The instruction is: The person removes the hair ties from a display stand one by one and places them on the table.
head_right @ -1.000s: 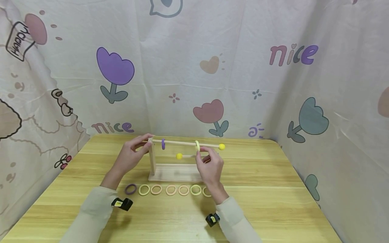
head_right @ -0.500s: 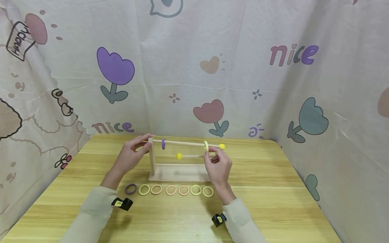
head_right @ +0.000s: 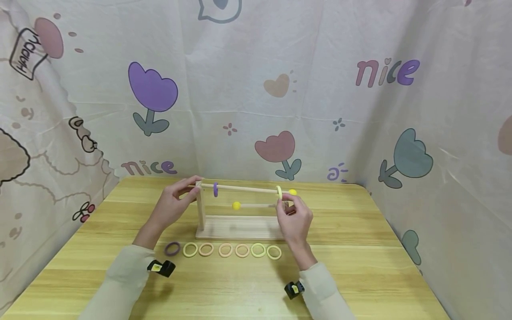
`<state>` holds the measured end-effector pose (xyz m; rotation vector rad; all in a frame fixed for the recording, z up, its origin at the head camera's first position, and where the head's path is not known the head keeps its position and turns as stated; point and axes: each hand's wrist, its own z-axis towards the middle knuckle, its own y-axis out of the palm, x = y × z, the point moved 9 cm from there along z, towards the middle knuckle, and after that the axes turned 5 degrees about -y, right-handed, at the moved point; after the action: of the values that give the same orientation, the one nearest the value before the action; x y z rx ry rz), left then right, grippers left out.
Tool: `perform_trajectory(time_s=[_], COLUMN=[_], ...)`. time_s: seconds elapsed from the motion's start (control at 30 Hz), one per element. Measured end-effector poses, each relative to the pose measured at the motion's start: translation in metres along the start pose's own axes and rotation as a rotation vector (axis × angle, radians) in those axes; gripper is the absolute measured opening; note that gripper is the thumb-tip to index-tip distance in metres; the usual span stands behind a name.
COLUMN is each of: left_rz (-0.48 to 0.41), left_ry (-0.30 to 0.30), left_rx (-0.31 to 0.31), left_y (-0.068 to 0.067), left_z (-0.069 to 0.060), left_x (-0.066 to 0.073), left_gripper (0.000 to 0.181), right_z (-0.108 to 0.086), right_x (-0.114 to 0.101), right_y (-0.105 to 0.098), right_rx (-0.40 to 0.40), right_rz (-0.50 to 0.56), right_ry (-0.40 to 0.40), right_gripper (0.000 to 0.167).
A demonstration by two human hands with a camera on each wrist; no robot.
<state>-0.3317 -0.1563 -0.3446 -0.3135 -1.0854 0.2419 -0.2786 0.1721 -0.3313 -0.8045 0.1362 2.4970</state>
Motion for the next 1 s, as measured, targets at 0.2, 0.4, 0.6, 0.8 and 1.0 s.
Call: perform_trajectory(time_s=[0.2, 0.4, 0.6, 0.8, 1.0], left_rz=[0.017, 0.011, 0.006, 0.010, 0.008], left_ry=[0.002, 0.003, -0.001, -0.003, -0.010], left_rx=[0.009, 0.012, 0.007, 0.003, 0.000], left_y=[0.000, 0.000, -0.001, -0.001, -0.001], left_z=[0.000, 0.000, 0.000, -0.001, 0.000], left_x=[0.000, -0.002, 0.000, 0.000, -0.001], left_gripper=[0.034, 0.034, 0.033, 0.034, 0.034], right_z=[0.000, -0.001, 0.000, 0.002, 0.003], right_x=[0.000, 0.001, 0.004, 0.005, 0.010], right_y=[-0.005, -0.011, -0.017, -0.022, -0.027], right_rx=[0.007, 0.023, 0.040, 0.055, 0.073], right_rz=[-0.013, -0.030, -0.039, -0.064, -0.067], right_ry=[-0.008, -0.003, 0.016, 0.020, 0.035], right_gripper=[0.015, 0.015, 0.012, 0.011, 0.011])
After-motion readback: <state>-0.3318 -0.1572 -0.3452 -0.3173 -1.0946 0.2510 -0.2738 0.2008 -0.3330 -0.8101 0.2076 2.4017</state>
